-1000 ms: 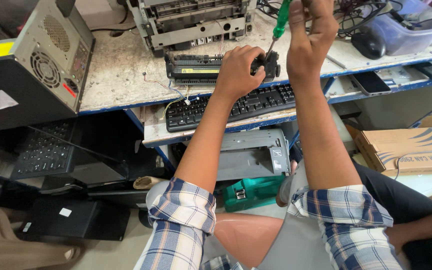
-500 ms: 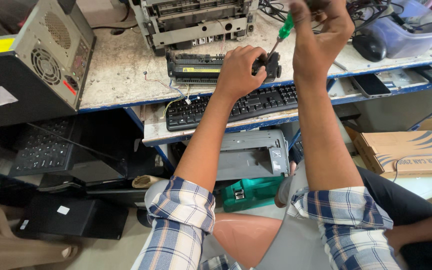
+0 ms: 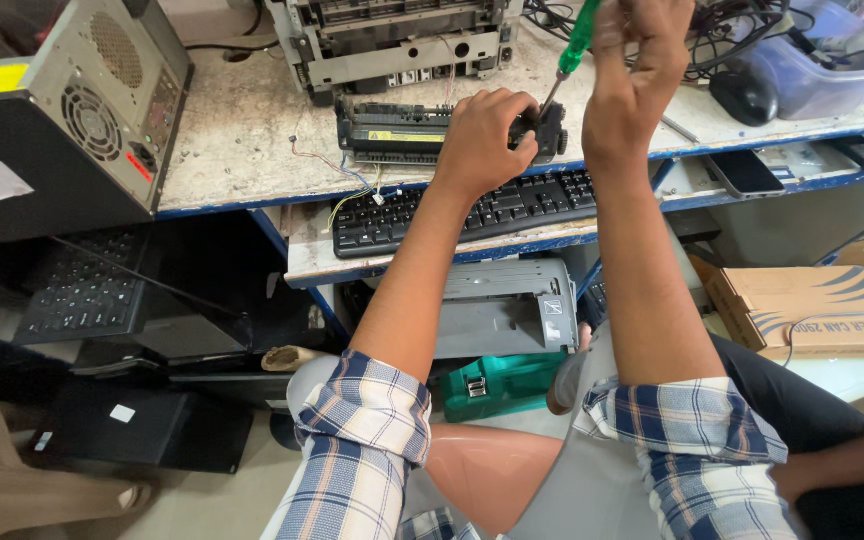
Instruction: The person disassembles a printer drum unit on a cluttered workbench using a green screwdriver. They remove screws, detach a small black component, and manipulate the drum assembly and wires.
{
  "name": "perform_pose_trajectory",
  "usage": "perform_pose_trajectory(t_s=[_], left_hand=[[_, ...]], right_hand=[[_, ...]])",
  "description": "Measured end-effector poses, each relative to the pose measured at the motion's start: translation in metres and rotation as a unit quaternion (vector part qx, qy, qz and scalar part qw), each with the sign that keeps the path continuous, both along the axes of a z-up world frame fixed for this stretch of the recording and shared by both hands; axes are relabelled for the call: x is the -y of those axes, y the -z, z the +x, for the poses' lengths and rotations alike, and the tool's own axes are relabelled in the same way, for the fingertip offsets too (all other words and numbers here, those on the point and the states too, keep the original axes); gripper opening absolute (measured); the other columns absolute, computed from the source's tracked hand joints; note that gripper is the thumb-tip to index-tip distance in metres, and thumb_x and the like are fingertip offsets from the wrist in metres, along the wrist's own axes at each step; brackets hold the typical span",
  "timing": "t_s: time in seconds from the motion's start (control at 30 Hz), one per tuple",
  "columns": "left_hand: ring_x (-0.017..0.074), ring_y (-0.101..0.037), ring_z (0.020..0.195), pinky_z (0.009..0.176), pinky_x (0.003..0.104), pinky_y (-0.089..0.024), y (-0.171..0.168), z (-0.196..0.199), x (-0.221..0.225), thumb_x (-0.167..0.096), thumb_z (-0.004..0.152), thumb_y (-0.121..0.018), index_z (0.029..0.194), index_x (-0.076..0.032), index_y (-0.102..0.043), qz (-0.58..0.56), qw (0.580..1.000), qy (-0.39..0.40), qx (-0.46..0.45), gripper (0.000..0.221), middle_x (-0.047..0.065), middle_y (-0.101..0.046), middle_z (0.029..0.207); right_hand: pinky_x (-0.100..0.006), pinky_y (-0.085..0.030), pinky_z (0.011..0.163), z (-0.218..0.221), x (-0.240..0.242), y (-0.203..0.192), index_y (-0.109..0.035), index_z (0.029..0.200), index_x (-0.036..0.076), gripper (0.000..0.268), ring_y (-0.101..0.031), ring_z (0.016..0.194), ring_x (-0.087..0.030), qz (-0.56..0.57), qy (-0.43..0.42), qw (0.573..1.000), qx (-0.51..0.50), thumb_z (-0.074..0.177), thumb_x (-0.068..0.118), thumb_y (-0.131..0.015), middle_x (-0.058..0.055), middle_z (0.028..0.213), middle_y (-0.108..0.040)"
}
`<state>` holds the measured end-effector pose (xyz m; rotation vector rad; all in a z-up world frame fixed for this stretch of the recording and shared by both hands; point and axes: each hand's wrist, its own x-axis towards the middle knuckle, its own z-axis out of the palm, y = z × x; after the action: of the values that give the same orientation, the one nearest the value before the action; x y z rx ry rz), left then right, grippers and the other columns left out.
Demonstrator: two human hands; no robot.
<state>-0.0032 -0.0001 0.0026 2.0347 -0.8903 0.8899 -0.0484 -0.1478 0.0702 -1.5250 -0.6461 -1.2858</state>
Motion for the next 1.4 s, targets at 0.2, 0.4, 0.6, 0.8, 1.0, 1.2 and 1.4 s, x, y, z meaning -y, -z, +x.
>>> perform_pose_trajectory(t_s=[0.2, 0.4, 0.6, 0.8, 1.0, 1.2, 1.4], left_hand=[[0.0289, -0.064, 0.095, 0.093, 0.046, -0.045, 0.001, 0.001, 0.000, -0.018, 0.078, -0.075, 0.096, -0.013, -0.069, 0.004, 1.000, -0.001, -0.005, 0.020, 0.005, -0.068, 0.091], [0.0290, -0.064, 0.097, 0.094, 0.046, -0.045, 0.004, 0.004, 0.001, -0.019, 0.077, -0.075, 0.098, -0.012, -0.069, -0.003, 1.000, 0.000, 0.009, 0.022, 0.005, -0.069, 0.094], [0.0288, -0.064, 0.096, 0.093, 0.046, -0.045, 0.005, 0.004, 0.000, -0.020, 0.076, -0.075, 0.097, -0.013, -0.069, 0.001, 1.000, -0.004, 0.004, 0.022, 0.005, -0.068, 0.092], [0.0281, -0.063, 0.094, 0.091, 0.046, -0.045, 0.003, 0.003, 0.000, -0.020, 0.076, -0.075, 0.095, -0.014, -0.069, 0.000, 1.000, -0.004, 0.000, 0.021, 0.005, -0.068, 0.091], [0.0277, -0.063, 0.095, 0.092, 0.046, -0.045, 0.002, 0.002, 0.000, -0.020, 0.076, -0.075, 0.095, -0.014, -0.069, 0.001, 1.000, -0.006, 0.001, 0.021, 0.004, -0.068, 0.091], [0.0278, -0.063, 0.096, 0.095, 0.046, -0.045, 0.002, 0.001, 0.000, -0.020, 0.077, -0.075, 0.095, -0.013, -0.069, 0.002, 1.000, -0.008, -0.005, 0.021, 0.005, -0.068, 0.091], [0.0288, -0.063, 0.096, 0.095, 0.047, -0.044, 0.002, 0.000, 0.001, -0.019, 0.077, -0.075, 0.097, -0.013, -0.069, -0.001, 1.000, -0.004, -0.001, 0.021, 0.005, -0.068, 0.093]], right_hand=[[-0.031, -0.045, 0.086, -0.006, -0.004, -0.006, -0.070, 0.121, 0.001, 0.010, -0.058, 0.101, -0.016, -0.060, 0.041, 0.996, 0.058, 0.115, 0.008, -0.073, -0.007, 0.112, -0.068], [-0.030, -0.044, 0.081, -0.005, -0.002, -0.003, -0.069, 0.114, 0.000, 0.013, -0.056, 0.090, -0.012, -0.013, 0.000, 1.000, 0.012, 0.116, 0.012, -0.073, -0.004, 0.100, -0.064], [-0.030, -0.042, 0.077, 0.001, 0.004, -0.001, -0.065, 0.113, -0.007, 0.018, -0.050, 0.092, -0.018, -0.061, 0.016, 0.995, 0.079, 0.112, 0.009, -0.072, -0.013, 0.100, -0.060], [-0.026, -0.044, 0.074, 0.009, 0.006, 0.004, -0.062, 0.110, 0.000, 0.018, -0.050, 0.081, -0.008, 0.055, -0.115, 0.992, -0.019, 0.119, 0.015, -0.064, 0.001, 0.091, -0.059], [-0.034, -0.043, 0.081, -0.009, -0.004, -0.004, -0.065, 0.113, -0.004, 0.017, -0.052, 0.095, -0.018, -0.065, 0.055, 0.991, 0.100, 0.108, 0.007, -0.078, -0.010, 0.109, -0.053], [-0.029, -0.045, 0.085, 0.000, 0.000, -0.003, -0.065, 0.117, 0.000, 0.011, -0.053, 0.096, -0.012, -0.002, -0.034, 0.999, 0.014, 0.115, 0.010, -0.070, -0.002, 0.107, -0.054], [-0.031, -0.044, 0.082, -0.004, -0.004, -0.001, -0.068, 0.114, 0.002, 0.011, -0.056, 0.099, -0.019, -0.037, 0.052, 0.996, 0.069, 0.110, 0.009, -0.075, -0.006, 0.110, -0.060]])
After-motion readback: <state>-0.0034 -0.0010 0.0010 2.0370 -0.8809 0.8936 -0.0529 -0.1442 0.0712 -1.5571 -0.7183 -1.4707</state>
